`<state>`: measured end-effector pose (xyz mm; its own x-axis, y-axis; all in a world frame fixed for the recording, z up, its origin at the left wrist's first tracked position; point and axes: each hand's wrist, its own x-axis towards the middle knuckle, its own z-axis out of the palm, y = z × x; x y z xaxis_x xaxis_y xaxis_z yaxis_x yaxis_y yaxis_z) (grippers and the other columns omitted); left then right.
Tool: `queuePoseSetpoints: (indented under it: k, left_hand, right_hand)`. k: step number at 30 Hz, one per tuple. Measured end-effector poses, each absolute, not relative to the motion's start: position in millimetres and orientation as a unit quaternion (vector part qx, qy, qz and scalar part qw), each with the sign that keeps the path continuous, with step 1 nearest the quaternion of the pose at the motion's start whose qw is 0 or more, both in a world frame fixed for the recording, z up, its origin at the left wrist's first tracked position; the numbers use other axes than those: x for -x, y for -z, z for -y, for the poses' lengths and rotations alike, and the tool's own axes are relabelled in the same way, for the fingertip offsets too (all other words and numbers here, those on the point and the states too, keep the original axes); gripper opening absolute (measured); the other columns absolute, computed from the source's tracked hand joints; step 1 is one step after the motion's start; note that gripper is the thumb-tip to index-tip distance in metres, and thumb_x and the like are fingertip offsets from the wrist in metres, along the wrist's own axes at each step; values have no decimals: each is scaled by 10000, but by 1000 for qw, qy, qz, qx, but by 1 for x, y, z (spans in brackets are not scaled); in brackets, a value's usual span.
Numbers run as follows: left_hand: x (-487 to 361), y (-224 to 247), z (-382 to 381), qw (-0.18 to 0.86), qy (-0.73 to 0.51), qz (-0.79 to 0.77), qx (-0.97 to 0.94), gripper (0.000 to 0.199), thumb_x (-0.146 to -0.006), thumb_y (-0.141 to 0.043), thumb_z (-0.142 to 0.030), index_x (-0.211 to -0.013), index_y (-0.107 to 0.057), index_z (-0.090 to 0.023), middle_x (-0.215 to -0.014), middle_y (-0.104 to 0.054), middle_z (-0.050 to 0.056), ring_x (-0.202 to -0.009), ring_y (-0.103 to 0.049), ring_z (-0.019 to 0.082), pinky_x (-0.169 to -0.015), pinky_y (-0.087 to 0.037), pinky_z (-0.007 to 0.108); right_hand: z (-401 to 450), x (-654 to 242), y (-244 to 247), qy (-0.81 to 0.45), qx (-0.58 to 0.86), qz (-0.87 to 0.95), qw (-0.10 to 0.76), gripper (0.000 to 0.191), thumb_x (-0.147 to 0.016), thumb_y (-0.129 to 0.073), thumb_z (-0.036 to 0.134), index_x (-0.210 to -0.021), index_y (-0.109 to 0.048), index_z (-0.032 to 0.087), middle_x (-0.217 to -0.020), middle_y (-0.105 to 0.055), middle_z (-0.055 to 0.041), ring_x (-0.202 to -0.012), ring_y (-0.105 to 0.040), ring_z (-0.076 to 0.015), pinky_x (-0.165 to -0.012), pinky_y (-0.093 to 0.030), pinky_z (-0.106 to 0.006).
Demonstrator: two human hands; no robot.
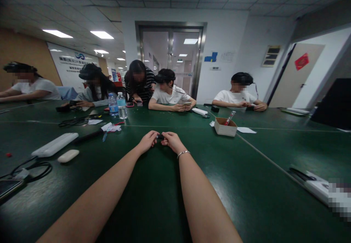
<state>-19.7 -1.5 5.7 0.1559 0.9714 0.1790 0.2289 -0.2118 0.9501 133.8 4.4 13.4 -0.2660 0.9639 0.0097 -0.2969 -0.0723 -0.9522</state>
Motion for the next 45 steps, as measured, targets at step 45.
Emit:
queuePoseSetpoints:
  k: [45]
  left_hand:
    - [22,-3,0,388,-459,-464,-651,219,-789,-475,-233,-991,-538,-179,-817,-542,35,-669,-517,107,-501,-411,168]
  right_hand:
    - [-6,-134,-13,-644,346,472,493,133,-791,-653,190,-749,-583,86,-548,-541,-24,-444,-549,-99,-418,-487,-170]
